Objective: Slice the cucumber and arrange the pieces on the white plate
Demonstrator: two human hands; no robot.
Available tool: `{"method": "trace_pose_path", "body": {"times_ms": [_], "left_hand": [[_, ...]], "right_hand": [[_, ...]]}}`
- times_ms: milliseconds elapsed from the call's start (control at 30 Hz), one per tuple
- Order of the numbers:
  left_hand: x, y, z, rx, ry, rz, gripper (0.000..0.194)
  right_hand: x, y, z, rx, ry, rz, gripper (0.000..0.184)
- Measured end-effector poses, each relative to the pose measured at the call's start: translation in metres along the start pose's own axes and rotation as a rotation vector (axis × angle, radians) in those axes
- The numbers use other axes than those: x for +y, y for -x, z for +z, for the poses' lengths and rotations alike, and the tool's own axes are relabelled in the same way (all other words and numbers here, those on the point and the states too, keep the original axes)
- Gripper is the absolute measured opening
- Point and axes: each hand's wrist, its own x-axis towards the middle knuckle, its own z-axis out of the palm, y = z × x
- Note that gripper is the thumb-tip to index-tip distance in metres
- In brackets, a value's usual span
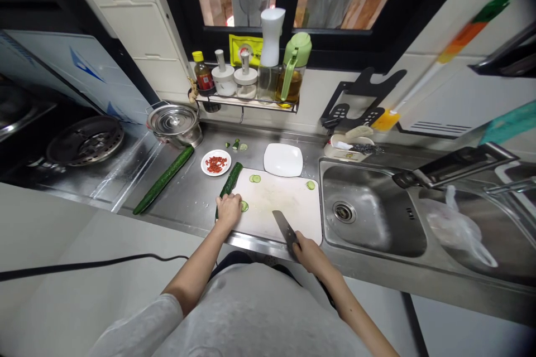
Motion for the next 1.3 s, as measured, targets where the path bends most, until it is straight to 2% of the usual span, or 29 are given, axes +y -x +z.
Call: {"method": "trace_pose_path", "body": {"times_ms": [233, 500, 667, 800, 1133, 1300], "left_hand": [[0.011, -0.006, 0.001, 0.073, 0.064, -0.007, 0.033], [0.048, -0.058, -0.001, 0.113, 0.125, -0.014, 0.038], [0.057, -0.08, 0.0, 0.116, 0.075, 0.008, 0.035], [0.059, -0.083, 0.002, 0.104, 0.049, 0.052, 0.031], [0.06, -0.082, -0.002, 0.108, 0.118, 0.049, 0.025], [0.058, -0.079, -0.006, 0.053, 0.215, -0.012, 0.027]], "right_hand": [[0.003, -0.003, 0.002, -0.001, -0.024, -0.005, 0.022], [0.012, -0.01, 0.002, 0.08, 0.011, -0.002, 0.024], [0.018, -0.008, 0.004, 0.107, 0.001, 0.019, 0.021], [0.02, -0.004, 0.005, 0.114, -0.012, 0.031, 0.021], [0.019, -0.001, 0.001, 0.098, -0.019, 0.041, 0.019], [0.018, -0.004, 0.003, 0.1, -0.001, 0.019, 0.02]]}}
